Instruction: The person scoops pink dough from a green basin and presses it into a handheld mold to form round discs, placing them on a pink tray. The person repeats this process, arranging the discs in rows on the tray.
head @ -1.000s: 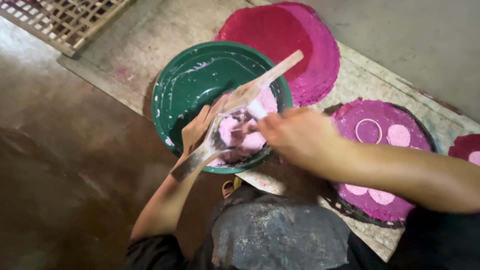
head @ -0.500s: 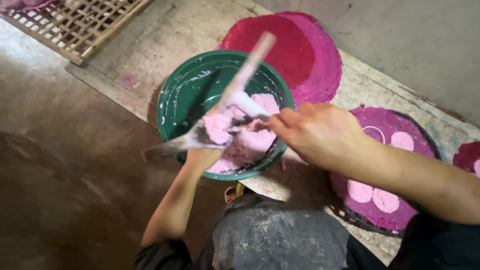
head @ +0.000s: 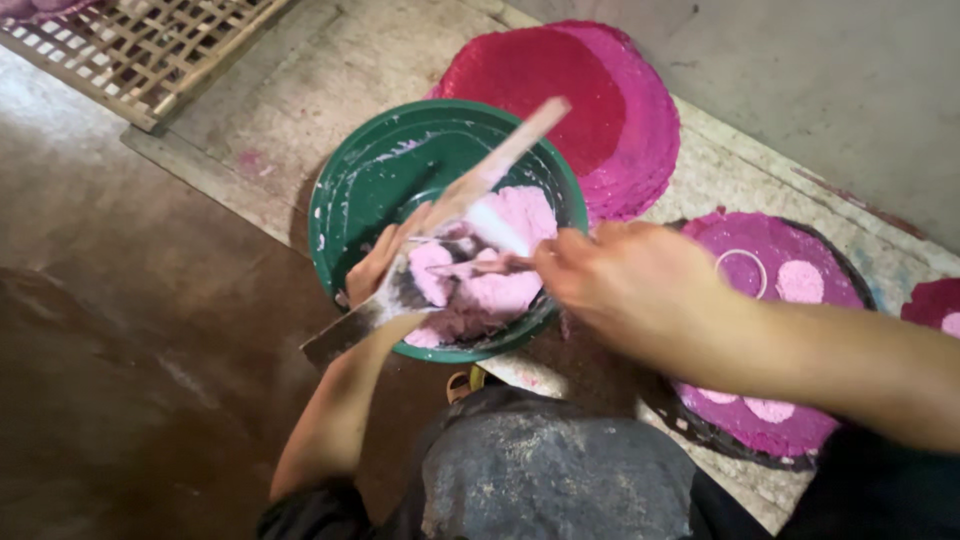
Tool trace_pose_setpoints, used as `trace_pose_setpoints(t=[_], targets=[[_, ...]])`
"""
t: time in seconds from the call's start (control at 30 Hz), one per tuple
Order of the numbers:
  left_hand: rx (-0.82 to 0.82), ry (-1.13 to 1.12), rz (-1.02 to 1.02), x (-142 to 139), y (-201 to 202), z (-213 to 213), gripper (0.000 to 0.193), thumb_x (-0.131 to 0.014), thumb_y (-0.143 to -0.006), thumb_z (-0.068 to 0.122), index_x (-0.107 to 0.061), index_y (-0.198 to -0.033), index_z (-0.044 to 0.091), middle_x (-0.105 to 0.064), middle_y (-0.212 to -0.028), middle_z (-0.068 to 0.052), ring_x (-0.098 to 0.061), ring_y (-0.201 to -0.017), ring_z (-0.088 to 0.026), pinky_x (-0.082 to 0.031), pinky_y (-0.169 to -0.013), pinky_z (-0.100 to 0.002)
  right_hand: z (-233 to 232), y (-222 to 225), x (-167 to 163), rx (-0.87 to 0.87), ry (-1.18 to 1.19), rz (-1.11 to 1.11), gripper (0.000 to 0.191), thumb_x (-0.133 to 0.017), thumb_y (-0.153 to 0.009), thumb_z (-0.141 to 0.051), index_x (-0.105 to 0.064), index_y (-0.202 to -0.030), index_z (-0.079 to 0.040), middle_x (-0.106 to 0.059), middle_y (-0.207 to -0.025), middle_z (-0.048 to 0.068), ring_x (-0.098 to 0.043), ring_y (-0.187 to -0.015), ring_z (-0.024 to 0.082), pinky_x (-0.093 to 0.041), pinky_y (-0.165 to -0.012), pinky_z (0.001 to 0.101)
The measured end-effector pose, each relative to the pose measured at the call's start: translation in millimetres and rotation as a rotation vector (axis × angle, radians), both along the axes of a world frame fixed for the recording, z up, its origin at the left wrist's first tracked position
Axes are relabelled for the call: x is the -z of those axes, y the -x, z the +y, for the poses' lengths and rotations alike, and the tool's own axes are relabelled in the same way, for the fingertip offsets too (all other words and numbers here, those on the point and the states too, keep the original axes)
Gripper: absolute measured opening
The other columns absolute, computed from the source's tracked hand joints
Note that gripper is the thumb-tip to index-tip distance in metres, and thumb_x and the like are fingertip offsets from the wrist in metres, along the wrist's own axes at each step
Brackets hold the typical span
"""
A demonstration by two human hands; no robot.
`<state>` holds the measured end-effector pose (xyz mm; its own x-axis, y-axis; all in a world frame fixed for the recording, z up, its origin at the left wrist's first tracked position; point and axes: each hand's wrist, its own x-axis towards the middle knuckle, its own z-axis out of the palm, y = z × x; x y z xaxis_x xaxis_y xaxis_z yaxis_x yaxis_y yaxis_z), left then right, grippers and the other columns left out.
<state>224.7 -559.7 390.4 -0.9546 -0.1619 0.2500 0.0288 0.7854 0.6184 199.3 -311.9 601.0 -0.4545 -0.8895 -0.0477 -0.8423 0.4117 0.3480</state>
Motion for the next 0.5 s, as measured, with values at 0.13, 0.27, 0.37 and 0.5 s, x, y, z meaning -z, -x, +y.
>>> trace_pose_setpoints(t=[0.13,0.27,0.37,0.5], targets=[[0.155,0.122,0.349,8.9,8.0,10.1,0.067,-0.075,-0.085,0.04,-0.054,-0.144,0.016,-0.063,-0.146,-0.006,-0.067,-0.118,-0.032,-0.058,-0.085,-0.038,-22.1,-4.5,69.1,-0.046,-0.011,0.223,0.012,-0.062,-0.088,-0.019,-0.065,-0.094,-0.01,-0.064,-0.074,0.003,-0.068,-0.06,0.019,-0.055,-0.046,0.0319],[0.019,0.115,0.338,20.5,4.9,-0.8,0.059,-0.076,-0.087,0.039,-0.059,-0.138,0.014,-0.064,-0.144,-0.007,-0.068,-0.116,-0.032,-0.058,-0.091,-0.037,2.3,-3.5,70.0,-0.022,0.249,-0.121,0.013,-0.062,-0.084,-0.013,-0.065,-0.095,-0.008,-0.068,-0.083,0.006,-0.07,-0.067,0.025,-0.056,-0.055,0.0361],[-0.143,0.148,0.375,22.1,-1.5,-16.9,0.052,-0.075,-0.091,0.035,-0.061,-0.135,0.012,-0.061,-0.145,-0.009,-0.067,-0.119,-0.031,-0.058,-0.096,-0.037,20.1,1.1,50.8,0.157,0.443,-0.316,0.02,-0.064,-0.088,-0.012,-0.068,-0.106,-0.006,-0.072,-0.087,0.011,-0.07,-0.068,0.032,-0.053,-0.054,0.0414],[-0.184,0.214,0.247,18.0,0.8,-9.4,0.053,-0.075,-0.09,0.034,-0.061,-0.135,0.01,-0.052,-0.15,-0.014,-0.064,-0.12,-0.036,-0.058,-0.095,-0.04,-11.4,5.5,100.3,0.099,0.899,-0.594,0.036,-0.064,-0.095,-0.003,-0.064,-0.131,-0.004,-0.072,-0.103,0.02,-0.074,-0.086,0.033,-0.058,-0.074,0.0374]])
